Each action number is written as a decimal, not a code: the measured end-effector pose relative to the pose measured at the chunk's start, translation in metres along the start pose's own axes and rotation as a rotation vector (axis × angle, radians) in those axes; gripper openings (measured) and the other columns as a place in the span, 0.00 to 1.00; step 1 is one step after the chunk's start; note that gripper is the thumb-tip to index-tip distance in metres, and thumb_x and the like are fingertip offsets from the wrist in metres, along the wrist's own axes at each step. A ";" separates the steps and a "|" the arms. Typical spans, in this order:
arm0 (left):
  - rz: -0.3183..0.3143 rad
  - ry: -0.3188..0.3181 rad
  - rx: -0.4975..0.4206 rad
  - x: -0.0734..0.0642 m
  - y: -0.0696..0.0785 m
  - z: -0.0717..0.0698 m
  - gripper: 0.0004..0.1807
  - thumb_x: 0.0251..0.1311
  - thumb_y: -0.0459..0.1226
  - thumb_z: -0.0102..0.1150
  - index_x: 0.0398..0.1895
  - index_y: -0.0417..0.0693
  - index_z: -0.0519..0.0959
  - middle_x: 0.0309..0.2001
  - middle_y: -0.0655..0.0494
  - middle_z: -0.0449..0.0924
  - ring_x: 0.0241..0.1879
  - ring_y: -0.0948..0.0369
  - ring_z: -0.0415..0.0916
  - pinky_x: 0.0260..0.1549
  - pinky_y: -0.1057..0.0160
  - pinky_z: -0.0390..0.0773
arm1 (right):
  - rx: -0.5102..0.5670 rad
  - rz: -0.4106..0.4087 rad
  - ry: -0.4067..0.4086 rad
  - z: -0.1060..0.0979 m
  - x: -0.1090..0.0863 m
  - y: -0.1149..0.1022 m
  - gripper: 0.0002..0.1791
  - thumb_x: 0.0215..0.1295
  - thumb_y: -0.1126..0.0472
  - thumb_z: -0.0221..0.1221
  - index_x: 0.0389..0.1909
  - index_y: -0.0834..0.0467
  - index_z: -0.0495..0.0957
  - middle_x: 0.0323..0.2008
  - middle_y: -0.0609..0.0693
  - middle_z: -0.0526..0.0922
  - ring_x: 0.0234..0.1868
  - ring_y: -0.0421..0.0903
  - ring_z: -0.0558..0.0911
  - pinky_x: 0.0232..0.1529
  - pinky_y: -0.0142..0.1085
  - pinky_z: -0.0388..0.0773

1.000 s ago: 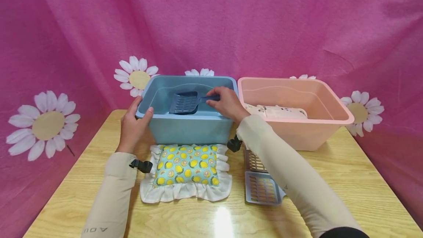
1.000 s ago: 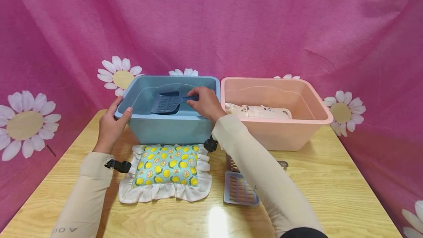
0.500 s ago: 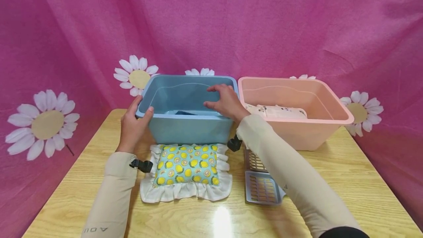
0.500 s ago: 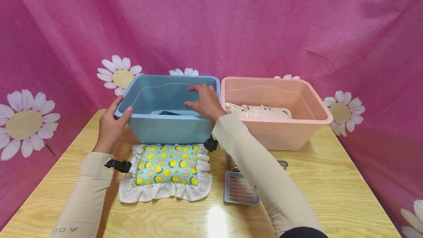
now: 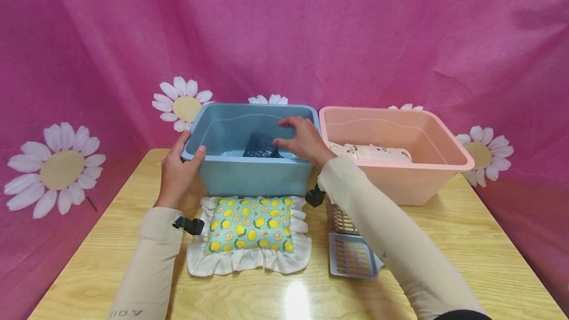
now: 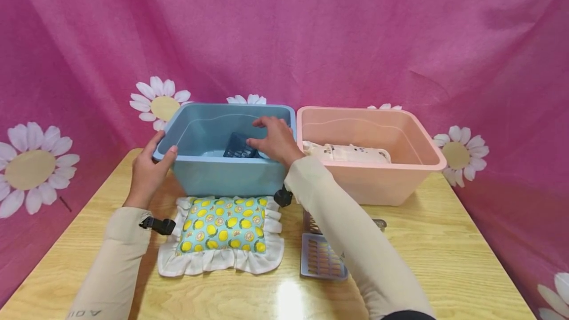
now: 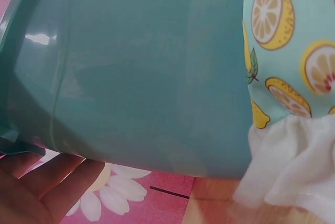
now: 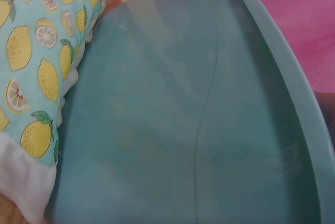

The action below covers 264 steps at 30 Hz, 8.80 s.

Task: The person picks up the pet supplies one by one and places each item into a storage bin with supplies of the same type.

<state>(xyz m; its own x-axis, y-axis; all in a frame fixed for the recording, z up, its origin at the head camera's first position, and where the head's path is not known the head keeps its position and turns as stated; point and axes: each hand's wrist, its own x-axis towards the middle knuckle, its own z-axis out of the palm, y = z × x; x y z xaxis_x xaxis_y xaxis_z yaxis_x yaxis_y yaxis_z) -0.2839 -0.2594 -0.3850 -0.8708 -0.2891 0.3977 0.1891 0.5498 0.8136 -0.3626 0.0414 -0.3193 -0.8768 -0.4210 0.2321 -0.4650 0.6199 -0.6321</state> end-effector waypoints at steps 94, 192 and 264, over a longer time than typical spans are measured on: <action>-0.031 -0.029 0.013 -0.004 0.005 -0.003 0.36 0.63 0.56 0.53 0.73 0.61 0.60 0.69 0.48 0.64 0.64 0.43 0.65 0.60 0.38 0.65 | 0.151 0.060 0.017 -0.079 -0.258 0.125 0.15 0.63 0.59 0.63 0.51 0.53 0.81 0.47 0.49 0.84 0.47 0.41 0.79 0.49 0.30 0.75; -0.044 -0.004 -0.008 -0.003 0.007 -0.003 0.35 0.63 0.56 0.53 0.73 0.61 0.61 0.69 0.49 0.64 0.64 0.46 0.65 0.60 0.41 0.66 | 0.099 0.165 -0.131 -0.047 -0.295 0.156 0.17 0.59 0.49 0.65 0.49 0.43 0.82 0.52 0.41 0.82 0.55 0.40 0.77 0.51 0.25 0.73; 0.056 -0.144 0.155 0.006 0.003 -0.008 0.44 0.61 0.56 0.56 0.76 0.50 0.54 0.75 0.50 0.52 0.71 0.45 0.54 0.58 0.36 0.65 | 0.244 -0.012 -0.018 -0.107 -0.236 0.080 0.16 0.64 0.66 0.61 0.53 0.60 0.80 0.39 0.52 0.84 0.29 0.39 0.80 0.25 0.33 0.79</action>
<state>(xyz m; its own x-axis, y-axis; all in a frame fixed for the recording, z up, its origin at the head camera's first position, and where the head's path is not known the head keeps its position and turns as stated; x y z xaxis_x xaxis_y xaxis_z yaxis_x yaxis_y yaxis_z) -0.2845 -0.2657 -0.3764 -0.9190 -0.1456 0.3664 0.1768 0.6786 0.7129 -0.2057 0.2614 -0.3462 -0.8680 -0.4408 0.2287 -0.4302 0.4376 -0.7896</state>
